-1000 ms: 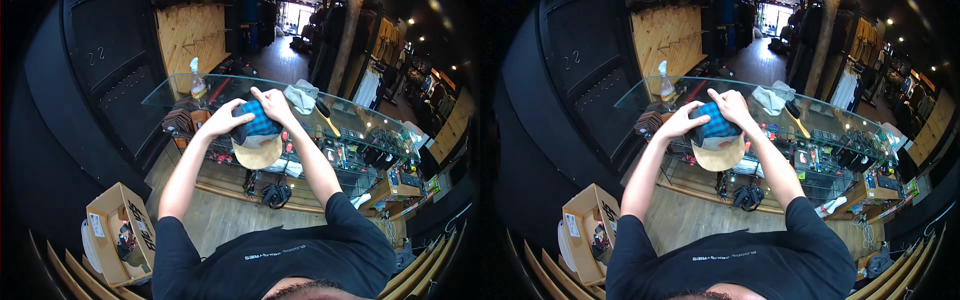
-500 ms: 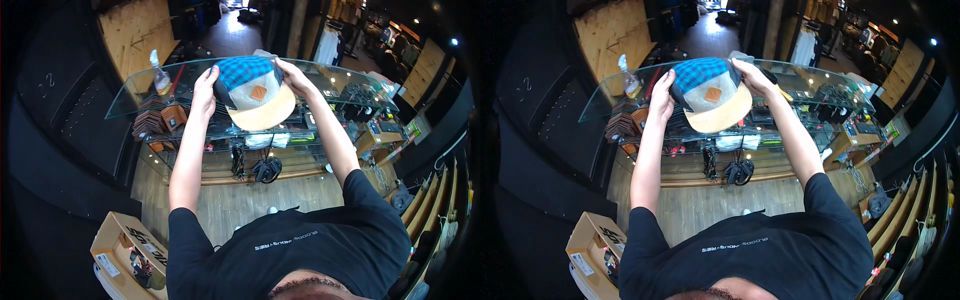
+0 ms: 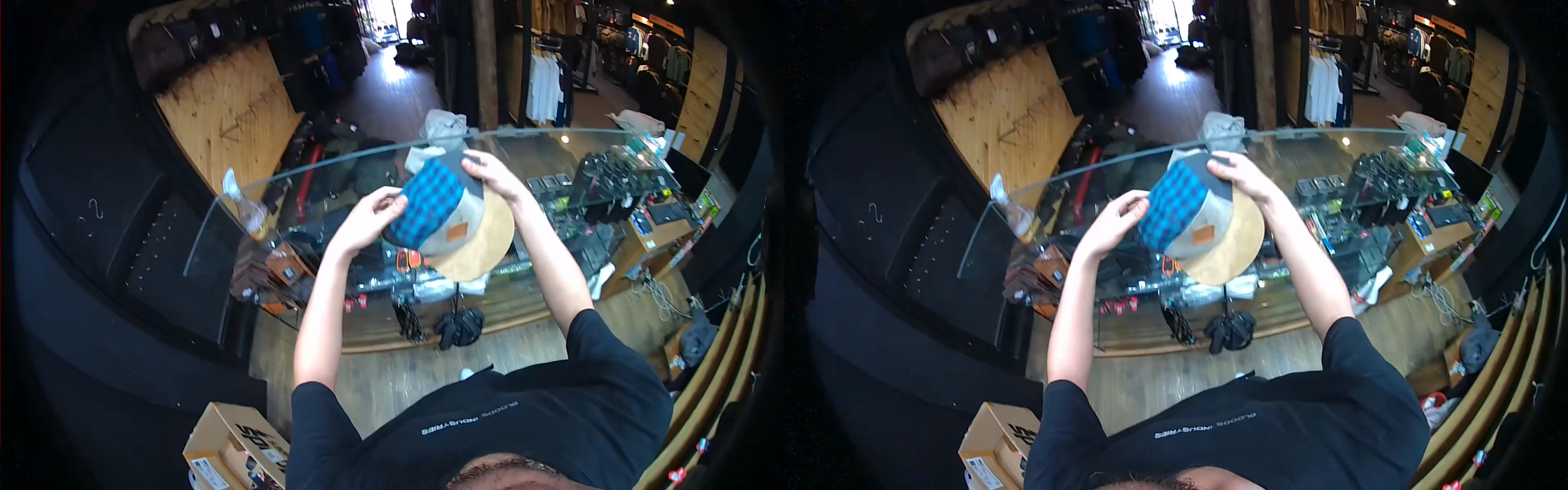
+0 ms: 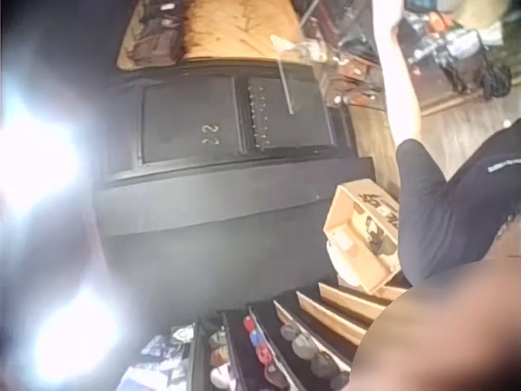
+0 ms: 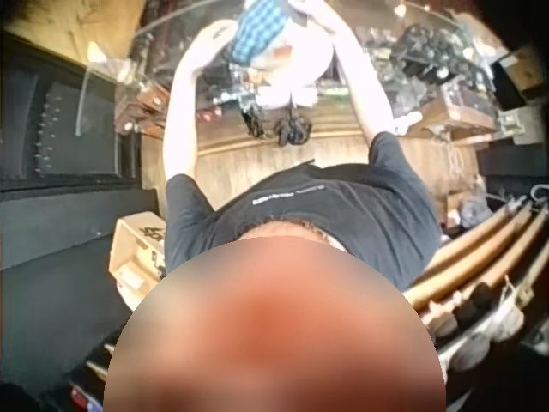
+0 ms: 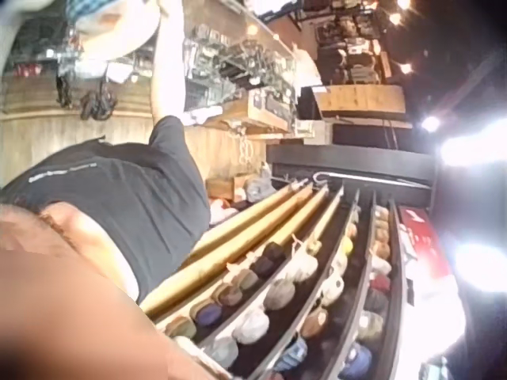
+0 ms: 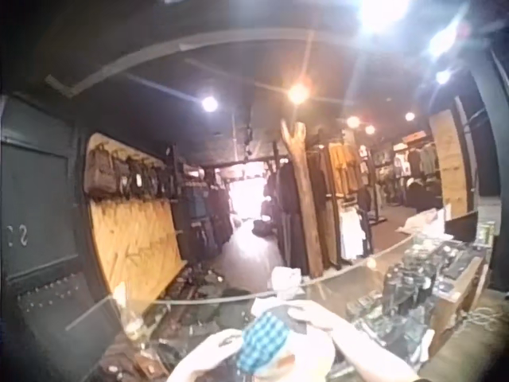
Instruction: The person is removing hats from a storage box, cleaning them with a wooden brush, and placing them onto display shelves.
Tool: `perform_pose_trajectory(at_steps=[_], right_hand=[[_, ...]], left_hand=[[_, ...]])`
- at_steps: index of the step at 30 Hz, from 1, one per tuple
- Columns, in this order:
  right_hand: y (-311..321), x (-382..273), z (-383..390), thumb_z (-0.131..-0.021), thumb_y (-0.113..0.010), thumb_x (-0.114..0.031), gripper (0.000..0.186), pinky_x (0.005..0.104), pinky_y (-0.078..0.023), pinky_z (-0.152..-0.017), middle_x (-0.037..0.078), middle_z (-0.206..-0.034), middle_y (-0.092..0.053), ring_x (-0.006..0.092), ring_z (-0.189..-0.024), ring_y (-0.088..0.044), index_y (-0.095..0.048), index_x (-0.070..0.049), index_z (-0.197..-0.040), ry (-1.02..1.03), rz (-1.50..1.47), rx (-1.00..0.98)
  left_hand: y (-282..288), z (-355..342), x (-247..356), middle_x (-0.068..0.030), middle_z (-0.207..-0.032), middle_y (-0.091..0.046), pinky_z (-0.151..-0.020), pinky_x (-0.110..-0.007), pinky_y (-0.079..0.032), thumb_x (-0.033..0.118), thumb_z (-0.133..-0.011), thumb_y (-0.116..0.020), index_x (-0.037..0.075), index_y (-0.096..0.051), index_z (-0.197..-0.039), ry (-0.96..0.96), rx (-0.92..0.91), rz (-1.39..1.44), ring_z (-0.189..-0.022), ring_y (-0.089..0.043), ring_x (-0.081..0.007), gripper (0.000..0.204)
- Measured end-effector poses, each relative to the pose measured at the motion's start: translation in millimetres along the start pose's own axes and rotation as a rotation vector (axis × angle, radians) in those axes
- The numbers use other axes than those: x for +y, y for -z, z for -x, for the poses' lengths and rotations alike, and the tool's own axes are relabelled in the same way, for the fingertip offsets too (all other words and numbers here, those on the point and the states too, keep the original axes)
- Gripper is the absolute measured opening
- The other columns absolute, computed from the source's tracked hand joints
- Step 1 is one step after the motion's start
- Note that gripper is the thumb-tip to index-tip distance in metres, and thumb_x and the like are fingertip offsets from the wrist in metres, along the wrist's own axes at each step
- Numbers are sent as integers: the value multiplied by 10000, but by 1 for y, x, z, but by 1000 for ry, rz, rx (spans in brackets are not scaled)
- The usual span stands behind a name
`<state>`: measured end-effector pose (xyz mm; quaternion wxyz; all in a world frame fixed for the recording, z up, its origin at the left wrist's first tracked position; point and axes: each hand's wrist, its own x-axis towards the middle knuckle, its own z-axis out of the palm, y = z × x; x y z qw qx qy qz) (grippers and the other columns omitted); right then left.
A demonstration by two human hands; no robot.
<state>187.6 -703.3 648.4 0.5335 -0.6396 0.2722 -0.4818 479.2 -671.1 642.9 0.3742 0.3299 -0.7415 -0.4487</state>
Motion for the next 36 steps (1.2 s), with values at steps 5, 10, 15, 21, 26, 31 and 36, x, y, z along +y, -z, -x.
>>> perform_pose_trajectory(at_steps=[5, 10, 15, 21, 26, 31, 36], right_hand=[[23, 17, -44, -891, -697, -293, 396, 264, -495, -848, 31, -1026, -664, 99, -917, -609, -617, 14, -1128, 40, -95, -106], [45, 43, -73, -875, -722, -223, 297, 268, -499, -832, 20, -968, -654, 94, -904, -604, -625, -16, -1064, 42, -236, -166], [63, 71, -91, -877, -712, -193, 288, 273, -485, -857, 31, -993, -652, 103, -929, -596, -626, -21, -1092, 58, -216, -147], [59, 57, -97, -891, -681, -168, 153, 261, -495, -764, 8, -892, -646, 92, -836, -601, -659, -33, -961, 241, 251, 315], [3, -23, -68, -919, -556, -127, 197, 291, -485, -698, 71, -814, -622, 154, -736, -597, -604, 22, -799, 598, -21, -289], [-147, -95, -24, -1055, -336, -287, 415, 281, -473, -656, 87, -855, -600, 162, -716, -588, -588, 42, -1072, 39, -945, -1181], [-248, -150, -16, -1015, -445, -270, 434, 341, -410, -1044, 211, -1220, -622, 227, -1147, -597, -552, 90, -1233, -570, -1213, -1570]], left_hand=[[-13, -55, 15, -54, -991, -657, -849, -284, -473, 351, -847, -743, 8, -600, -1167, -38, 61, 11, -924, -599, -118, 491], [-16, -84, 15, 1, -831, -657, -727, -235, -488, 265, -801, -790, 29, -650, -919, 28, 149, 35, -759, -590, -59, 298], [-14, -100, 3, 4, -845, -661, -729, -229, -489, 276, -834, -760, 23, -649, -955, 79, 95, 40, -771, -583, -50, 302], [9, -104, -32, -4, -881, -653, -763, -239, -471, 226, -867, -721, -2, -645, -973, 44, 174, 47, -816, -571, -61, 262], [59, -83, -64, -16, -984, -645, -826, -246, -459, 192, -910, -670, -8, -611, -1078, 74, 227, 242, -887, -573, -80, 268], [99, -73, -94, -58, -1132, -656, -910, -292, -472, 211, -954, -605, 3, -566, -1242, 156, 151, 564, -1015, -619, -140, 357], [112, -67, -116, -70, -1218, -622, -970, -356, -459, 252, -951, -612, 35, -528, -1296, 303, 110, 819, -1094, -602, -187, 416]])
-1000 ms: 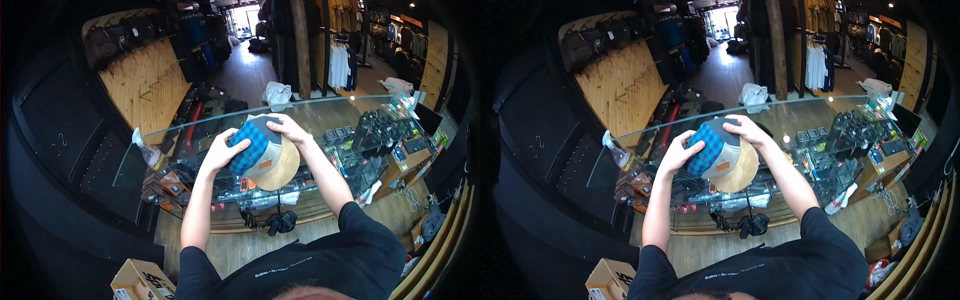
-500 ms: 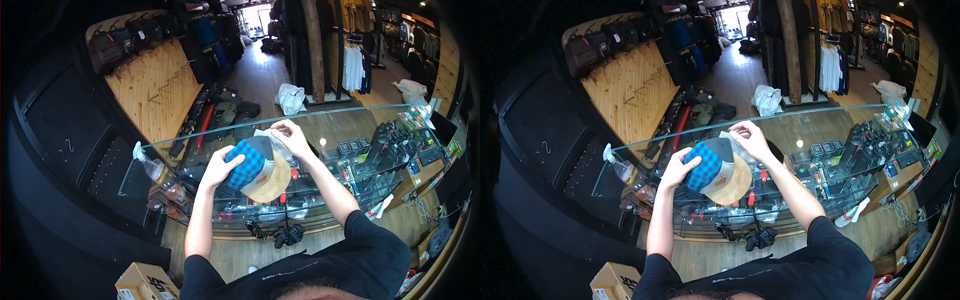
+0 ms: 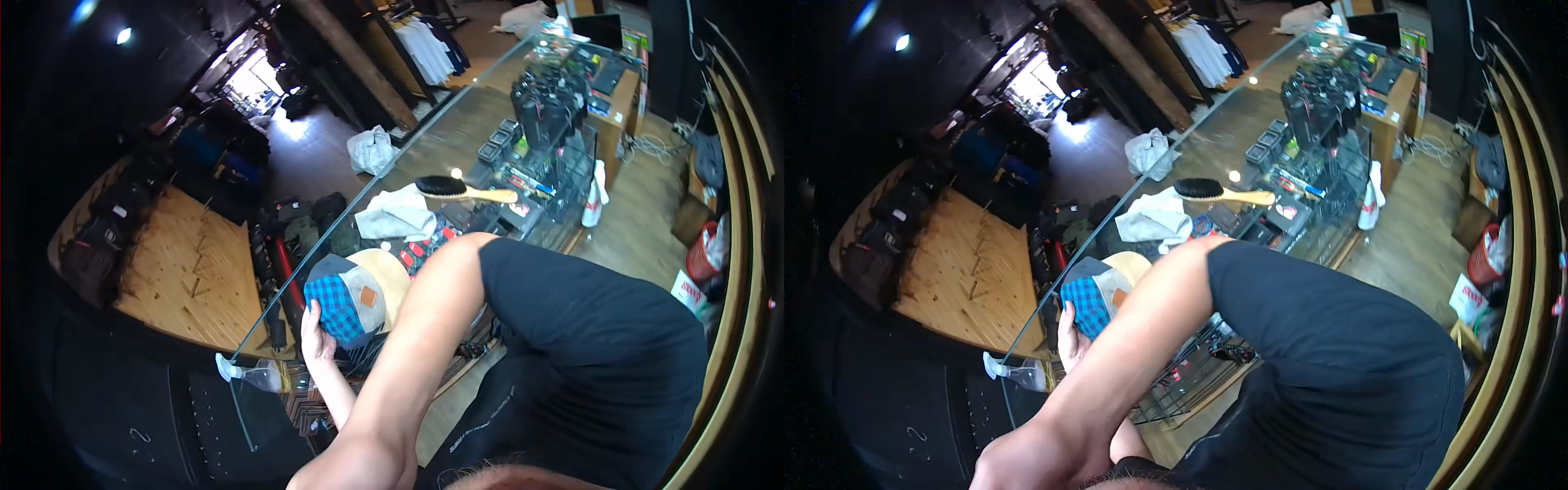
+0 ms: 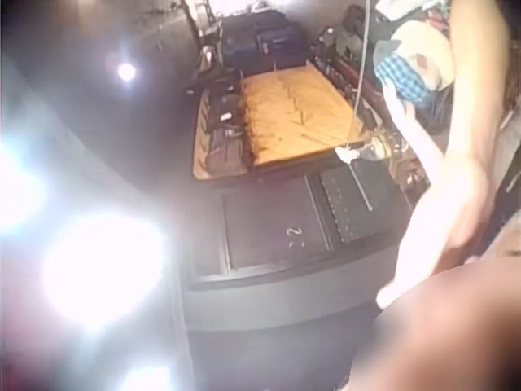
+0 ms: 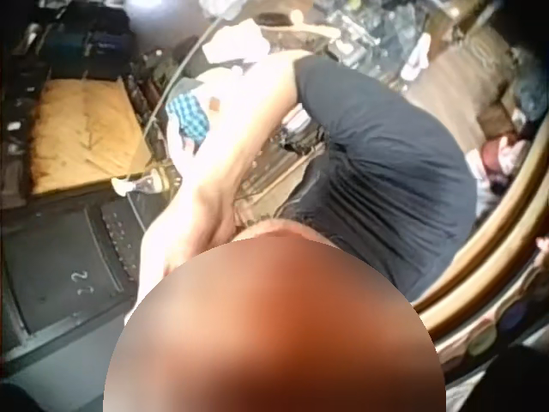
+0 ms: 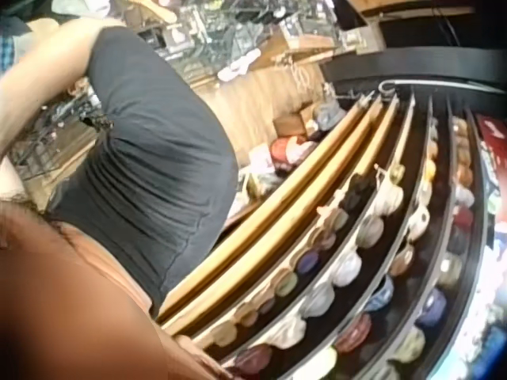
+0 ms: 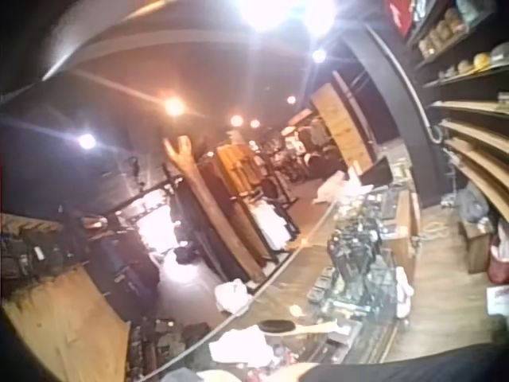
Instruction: The person is removing hats from a storage box, cleaning them with a wooden brush, and placing them onto display shelves.
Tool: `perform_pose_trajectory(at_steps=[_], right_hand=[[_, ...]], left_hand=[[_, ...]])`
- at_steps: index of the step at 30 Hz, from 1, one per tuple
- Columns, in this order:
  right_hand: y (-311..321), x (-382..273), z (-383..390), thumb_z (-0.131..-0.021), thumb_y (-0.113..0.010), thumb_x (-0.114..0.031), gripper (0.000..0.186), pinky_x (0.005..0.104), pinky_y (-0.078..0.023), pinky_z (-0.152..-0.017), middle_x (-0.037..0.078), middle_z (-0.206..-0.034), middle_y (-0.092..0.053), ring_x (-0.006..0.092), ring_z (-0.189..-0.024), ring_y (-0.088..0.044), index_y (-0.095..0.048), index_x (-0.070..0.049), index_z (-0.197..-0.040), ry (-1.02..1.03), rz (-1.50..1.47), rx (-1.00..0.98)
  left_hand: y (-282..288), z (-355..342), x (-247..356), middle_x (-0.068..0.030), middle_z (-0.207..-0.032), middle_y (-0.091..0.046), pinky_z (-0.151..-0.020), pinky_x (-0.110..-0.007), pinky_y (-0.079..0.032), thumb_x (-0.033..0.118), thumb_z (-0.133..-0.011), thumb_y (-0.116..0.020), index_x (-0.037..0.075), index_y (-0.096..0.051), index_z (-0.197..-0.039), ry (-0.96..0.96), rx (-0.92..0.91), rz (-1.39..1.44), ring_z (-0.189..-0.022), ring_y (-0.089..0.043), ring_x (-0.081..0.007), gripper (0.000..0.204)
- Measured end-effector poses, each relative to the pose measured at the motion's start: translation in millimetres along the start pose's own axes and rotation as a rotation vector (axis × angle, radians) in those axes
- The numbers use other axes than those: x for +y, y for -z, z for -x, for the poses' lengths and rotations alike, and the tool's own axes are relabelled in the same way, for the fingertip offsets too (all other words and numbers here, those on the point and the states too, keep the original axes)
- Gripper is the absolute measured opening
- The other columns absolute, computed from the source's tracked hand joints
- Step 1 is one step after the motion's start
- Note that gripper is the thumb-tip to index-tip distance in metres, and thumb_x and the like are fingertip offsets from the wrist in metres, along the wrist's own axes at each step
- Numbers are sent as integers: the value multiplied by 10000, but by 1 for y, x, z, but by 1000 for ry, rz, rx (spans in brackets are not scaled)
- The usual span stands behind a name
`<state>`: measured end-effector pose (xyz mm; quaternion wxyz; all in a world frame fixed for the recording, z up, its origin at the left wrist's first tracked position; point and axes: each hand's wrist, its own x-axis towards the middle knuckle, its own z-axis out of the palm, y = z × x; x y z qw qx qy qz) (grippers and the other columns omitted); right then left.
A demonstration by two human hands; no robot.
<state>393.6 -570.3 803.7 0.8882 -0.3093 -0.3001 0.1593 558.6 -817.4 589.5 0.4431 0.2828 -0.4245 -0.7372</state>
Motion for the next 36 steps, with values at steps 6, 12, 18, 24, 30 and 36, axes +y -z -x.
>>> perform_pose_trajectory(at_steps=[6, 12, 18, 24, 30, 36], right_hand=[[33, 3, -63, -1002, -460, -239, 401, 349, -437, -1014, 213, -1200, -631, 236, -1116, -613, -572, 89, -1202, 43, -69, 5], [75, 11, -103, -988, -476, -208, 368, 358, -463, -983, 215, -1180, -640, 246, -1085, -630, -591, 89, -1172, 48, -75, 20], [99, 11, -125, -975, -491, -176, 336, 366, -490, -953, 217, -1161, -649, 255, -1054, -646, -611, 89, -1142, 70, -18, 10], [99, 11, -125, -974, -487, -172, 322, 359, -506, -902, 201, -1118, -662, 247, -1004, -658, -618, 76, -1133, 80, -24, 59], [56, -9, -110, -981, -474, -182, 318, 343, -516, -842, 177, -1064, -677, 230, -945, -668, -617, 56, -1136, -115, -72, 338], [-19, -32, -87, -987, -461, -191, 315, 327, -527, -782, 153, -1010, -693, 213, -886, -678, -617, 36, -1139, -467, -327, 969]], left_hand=[[34, 7, 7, -87, -1164, -640, -901, -381, -516, 283, -930, -642, 40, -540, -1261, 168, 58, 33, -1034, -636, -217, 423], [63, 21, 10, -112, -1163, -638, -915, -395, -517, 210, -933, -631, 22, -531, -1264, 150, -19, 143, -1034, -638, -232, 394], [62, 26, 4, -133, -1213, -617, -937, -413, -505, 156, -934, -614, 15, -516, -1300, 87, 2, 131, -1083, -619, -259, 404], [74, 24, -7, -128, -1187, -626, -912, -417, -519, 155, -932, -617, 18, -529, -1276, 72, 36, 172, -1057, -629, -258, 381], [75, 32, -11, -109, -1164, -639, -912, -394, -515, 169, -923, -633, 26, -542, -1268, 73, 72, 228, -1027, -639, -239, 385], [41, 38, -11, -90, -1140, -641, -871, -346, -522, 194, -909, -656, 22, -556, -1239, -85, 196, -39, -977, -646, -209, 386]])
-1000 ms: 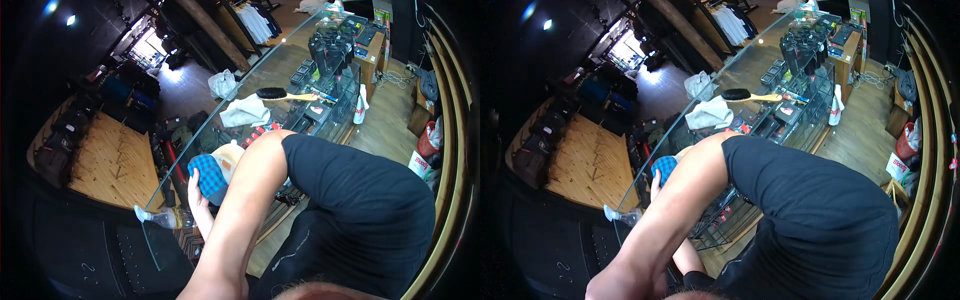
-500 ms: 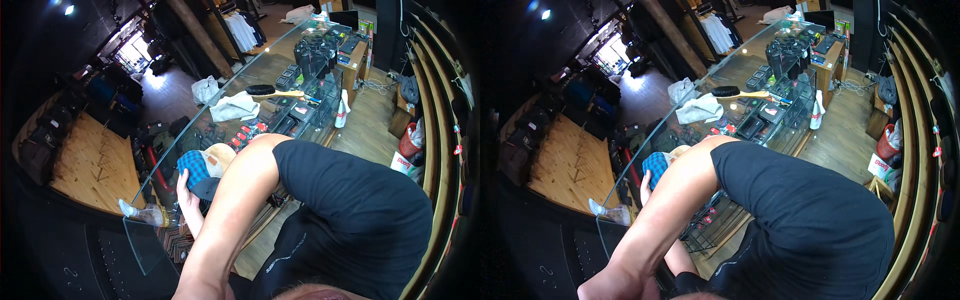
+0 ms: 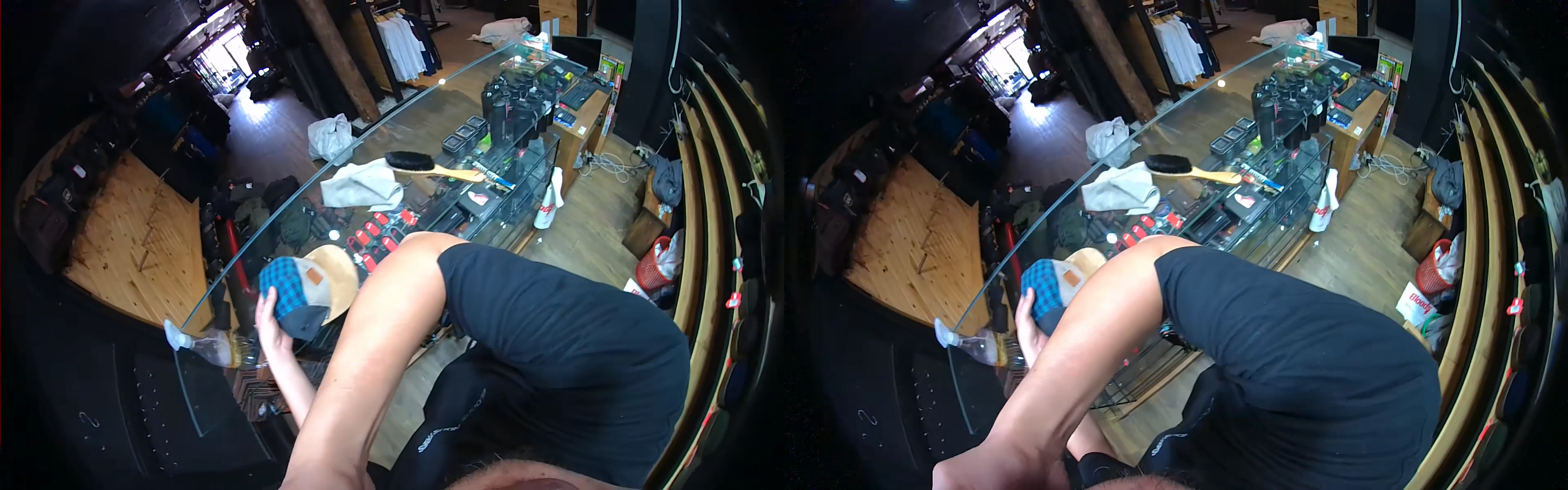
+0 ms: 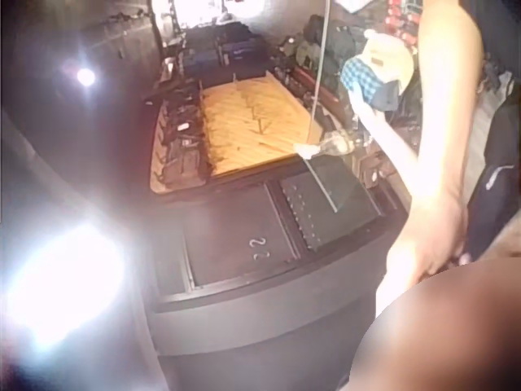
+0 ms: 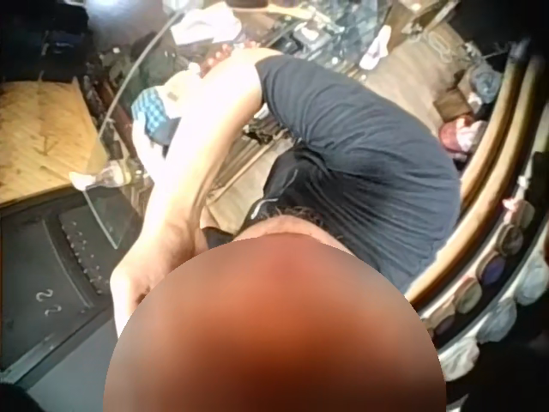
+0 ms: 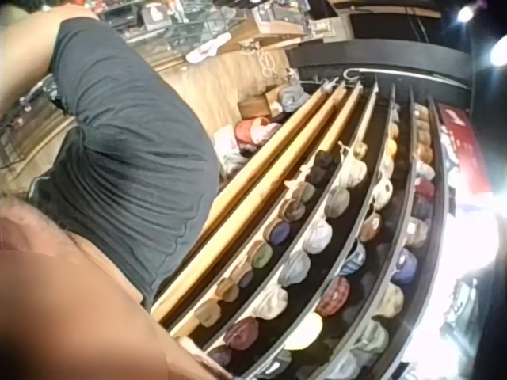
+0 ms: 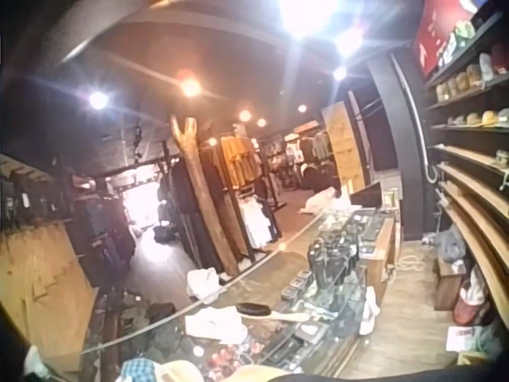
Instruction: The person is removing hats from a storage box, cleaning them with a wooden brush, and placing them onto display shelves.
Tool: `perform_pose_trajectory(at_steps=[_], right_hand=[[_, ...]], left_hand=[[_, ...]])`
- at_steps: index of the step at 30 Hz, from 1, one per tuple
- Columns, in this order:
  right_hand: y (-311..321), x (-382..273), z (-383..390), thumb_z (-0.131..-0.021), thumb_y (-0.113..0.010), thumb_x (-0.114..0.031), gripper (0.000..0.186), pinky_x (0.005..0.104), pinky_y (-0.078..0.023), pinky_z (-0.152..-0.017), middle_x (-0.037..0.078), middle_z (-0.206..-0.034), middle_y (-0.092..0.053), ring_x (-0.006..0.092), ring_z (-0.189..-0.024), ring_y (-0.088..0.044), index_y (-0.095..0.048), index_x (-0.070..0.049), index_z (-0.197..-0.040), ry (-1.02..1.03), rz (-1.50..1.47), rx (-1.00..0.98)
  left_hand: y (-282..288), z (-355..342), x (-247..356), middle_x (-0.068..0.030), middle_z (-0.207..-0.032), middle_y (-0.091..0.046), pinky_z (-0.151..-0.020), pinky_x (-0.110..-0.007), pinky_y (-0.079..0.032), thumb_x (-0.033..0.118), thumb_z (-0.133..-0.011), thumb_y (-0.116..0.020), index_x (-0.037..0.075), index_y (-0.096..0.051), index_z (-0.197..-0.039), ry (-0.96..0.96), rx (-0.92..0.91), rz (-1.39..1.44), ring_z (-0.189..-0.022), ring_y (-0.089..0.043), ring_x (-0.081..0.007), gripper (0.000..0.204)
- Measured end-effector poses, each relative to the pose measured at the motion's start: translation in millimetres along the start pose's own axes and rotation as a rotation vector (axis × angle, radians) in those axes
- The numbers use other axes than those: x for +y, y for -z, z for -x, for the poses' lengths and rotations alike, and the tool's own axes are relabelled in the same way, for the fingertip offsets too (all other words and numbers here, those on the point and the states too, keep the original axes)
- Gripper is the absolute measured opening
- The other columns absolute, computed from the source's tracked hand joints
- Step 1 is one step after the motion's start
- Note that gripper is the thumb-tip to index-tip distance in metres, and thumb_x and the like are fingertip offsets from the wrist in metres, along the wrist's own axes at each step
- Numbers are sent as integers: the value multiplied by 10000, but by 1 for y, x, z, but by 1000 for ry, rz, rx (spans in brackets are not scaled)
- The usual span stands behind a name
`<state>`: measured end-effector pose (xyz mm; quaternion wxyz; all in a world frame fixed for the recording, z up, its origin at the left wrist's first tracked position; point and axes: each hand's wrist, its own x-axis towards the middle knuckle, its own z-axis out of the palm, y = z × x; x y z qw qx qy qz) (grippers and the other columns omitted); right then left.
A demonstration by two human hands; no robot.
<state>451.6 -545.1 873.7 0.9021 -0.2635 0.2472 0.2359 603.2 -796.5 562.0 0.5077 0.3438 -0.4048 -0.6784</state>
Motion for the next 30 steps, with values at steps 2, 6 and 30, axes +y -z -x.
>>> perform_pose_trajectory(at_steps=[2, 6, 30], right_hand=[[11, 8, 11, -990, -459, -206, 316, 311, -524, -726, 129, -962, -696, 193, -822, -676, -616, 23, -1142, -57, -21, -9], [75, 36, 23, -1009, -442, -252, 351, 264, -487, -654, 85, -913, -681, 129, -725, -631, -604, 19, -1162, 232, 298, -395], [169, 181, 123, -962, -560, -250, 273, 310, -419, -571, 69, -715, -543, 191, -621, -556, -546, -25, -808, 1475, 1346, -963]], left_hand=[[-3, 3, -1, -79, -1109, -655, -863, -325, -518, 181, -926, -637, 32, -579, -1209, -42, 12, -62, -968, -643, -184, 326], [5, 1, -6, -62, -1085, -665, -853, -293, -485, 280, -957, -608, 8, -604, -1196, -100, 72, -365, -936, -620, -138, 362], [-116, 124, -16, -110, -1232, -593, -957, -392, -476, 354, -960, -583, 1, -489, -1311, -401, 309, -189, -1108, -588, -229, 506]])
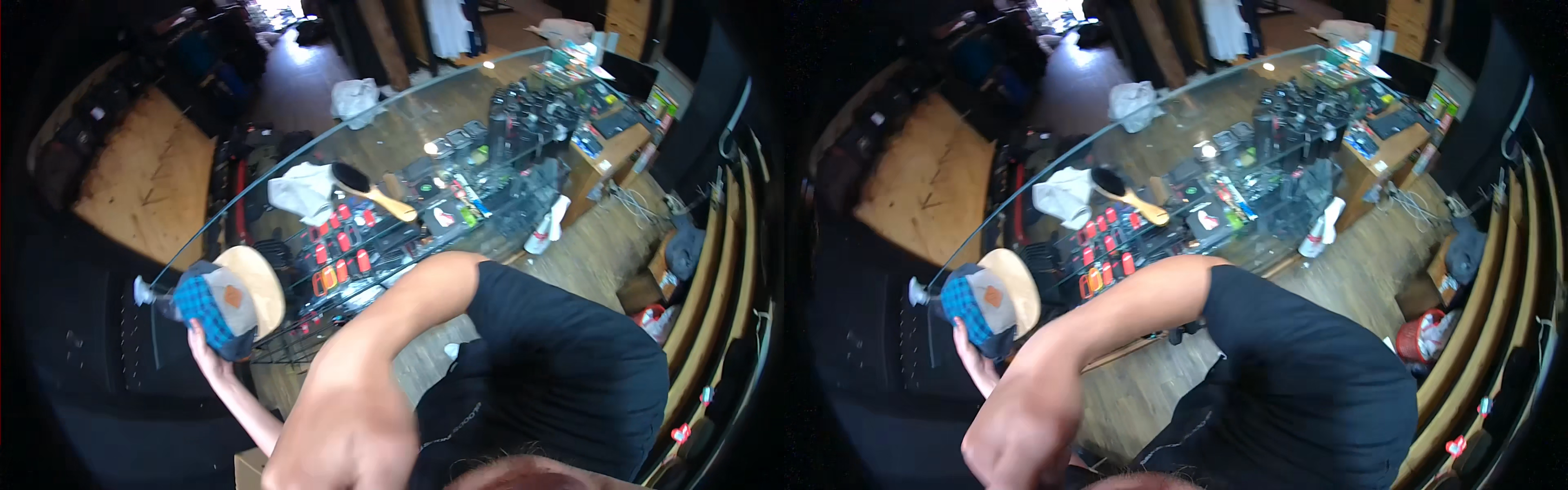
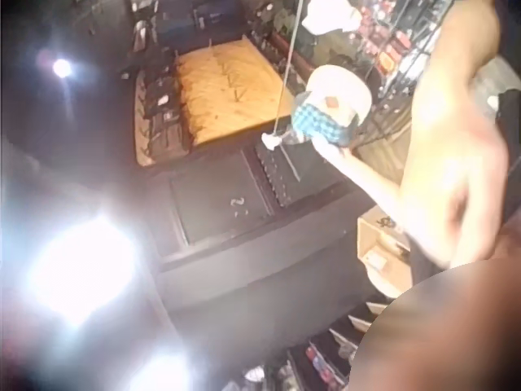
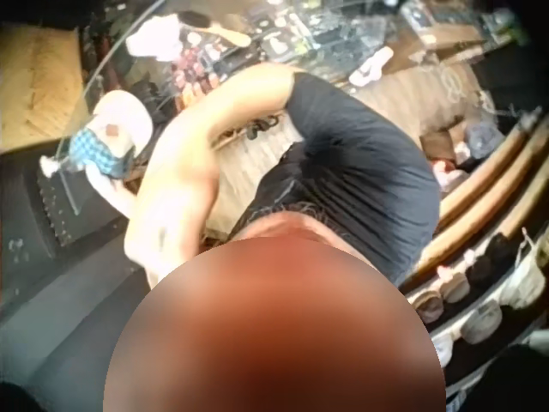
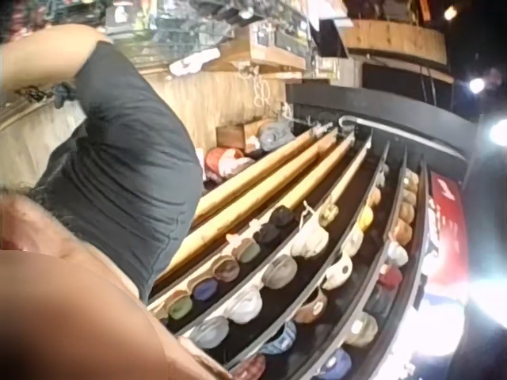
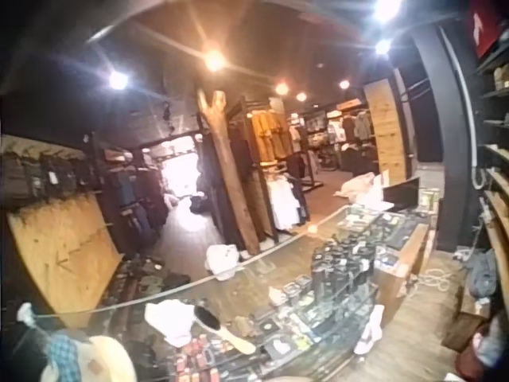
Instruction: The person is removing hats from a storage box, cleaning them with a wooden brush, and placing them onto display shelves.
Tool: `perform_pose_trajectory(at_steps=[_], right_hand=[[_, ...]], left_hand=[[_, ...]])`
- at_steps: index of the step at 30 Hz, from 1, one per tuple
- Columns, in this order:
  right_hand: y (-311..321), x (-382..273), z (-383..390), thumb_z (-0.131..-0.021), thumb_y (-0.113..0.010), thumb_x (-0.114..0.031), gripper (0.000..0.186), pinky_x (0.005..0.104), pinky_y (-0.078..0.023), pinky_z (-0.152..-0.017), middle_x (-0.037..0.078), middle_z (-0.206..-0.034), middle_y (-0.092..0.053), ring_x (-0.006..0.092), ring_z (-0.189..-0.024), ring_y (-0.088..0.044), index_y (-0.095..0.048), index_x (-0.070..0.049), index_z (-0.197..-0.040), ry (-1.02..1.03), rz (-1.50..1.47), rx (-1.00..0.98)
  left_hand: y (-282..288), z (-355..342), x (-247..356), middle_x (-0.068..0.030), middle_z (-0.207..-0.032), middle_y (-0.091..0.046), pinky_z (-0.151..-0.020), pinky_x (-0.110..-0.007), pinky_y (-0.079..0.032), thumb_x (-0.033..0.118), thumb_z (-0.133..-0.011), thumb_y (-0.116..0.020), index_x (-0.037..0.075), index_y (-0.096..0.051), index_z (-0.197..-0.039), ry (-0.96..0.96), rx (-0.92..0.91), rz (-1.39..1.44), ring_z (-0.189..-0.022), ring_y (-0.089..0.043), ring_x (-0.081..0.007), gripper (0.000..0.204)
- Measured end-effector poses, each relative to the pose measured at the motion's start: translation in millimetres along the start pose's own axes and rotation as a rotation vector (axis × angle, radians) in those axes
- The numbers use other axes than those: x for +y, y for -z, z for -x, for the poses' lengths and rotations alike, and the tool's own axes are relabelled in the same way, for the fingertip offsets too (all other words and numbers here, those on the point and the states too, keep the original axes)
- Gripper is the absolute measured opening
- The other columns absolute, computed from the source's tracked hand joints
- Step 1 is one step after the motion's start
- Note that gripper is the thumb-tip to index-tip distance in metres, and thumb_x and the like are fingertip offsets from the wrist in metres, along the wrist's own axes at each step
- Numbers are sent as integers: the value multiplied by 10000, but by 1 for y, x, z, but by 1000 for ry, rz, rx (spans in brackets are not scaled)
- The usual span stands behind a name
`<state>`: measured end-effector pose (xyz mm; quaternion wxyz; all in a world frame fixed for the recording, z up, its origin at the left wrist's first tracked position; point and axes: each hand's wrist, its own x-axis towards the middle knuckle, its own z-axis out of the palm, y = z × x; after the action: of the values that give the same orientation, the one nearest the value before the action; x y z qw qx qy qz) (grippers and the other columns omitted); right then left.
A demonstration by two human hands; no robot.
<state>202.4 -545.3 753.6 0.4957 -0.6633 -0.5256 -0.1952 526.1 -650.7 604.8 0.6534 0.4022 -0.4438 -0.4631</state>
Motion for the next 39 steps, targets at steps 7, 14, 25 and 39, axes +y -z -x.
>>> perform_pose_trajectory(at_steps=[7, 14, 25, 39], right_hand=[[8, 22, 26, -820, -673, -150, 146, 313, -378, -503, 49, -619, -518, 174, -539, -496, -620, -30, -755, -554, 703, 353], [-38, 106, 51, -820, -736, -289, 501, 331, -484, -878, 88, -1067, -589, 176, -918, -575, -556, -20, -1203, -873, 750, 660], [-94, 86, 55, -739, -803, -395, 411, 286, -421, -575, 33, -650, -575, 76, -627, -506, -633, -23, -789, -1264, 866, 706], [-50, -39, 124, -816, -763, -306, 394, 277, -328, -477, 4, -485, -465, 22, -538, -359, -614, -3, -613, -1079, 1271, 1100]], left_hand=[[28, 118, 29, -30, -989, -671, -800, -273, -468, 279, -910, -675, 2, -626, -1089, -125, -167, -277, -876, -600, -104, 334], [52, 232, 48, -64, -965, -704, -806, -265, -503, 181, -805, -776, -60, -650, -1092, 78, -424, -395, -863, -633, -104, 396], [-15, 223, 20, -45, -1076, -671, -883, -284, -484, 146, -878, -701, -30, -583, -1245, 124, -688, -237, -965, -598, -102, 424], [-206, 164, 24, -154, -1088, -591, -920, -380, -475, 213, -761, -771, 55, -508, -1282, -588, -339, -820, -1021, -593, -283, 604]])
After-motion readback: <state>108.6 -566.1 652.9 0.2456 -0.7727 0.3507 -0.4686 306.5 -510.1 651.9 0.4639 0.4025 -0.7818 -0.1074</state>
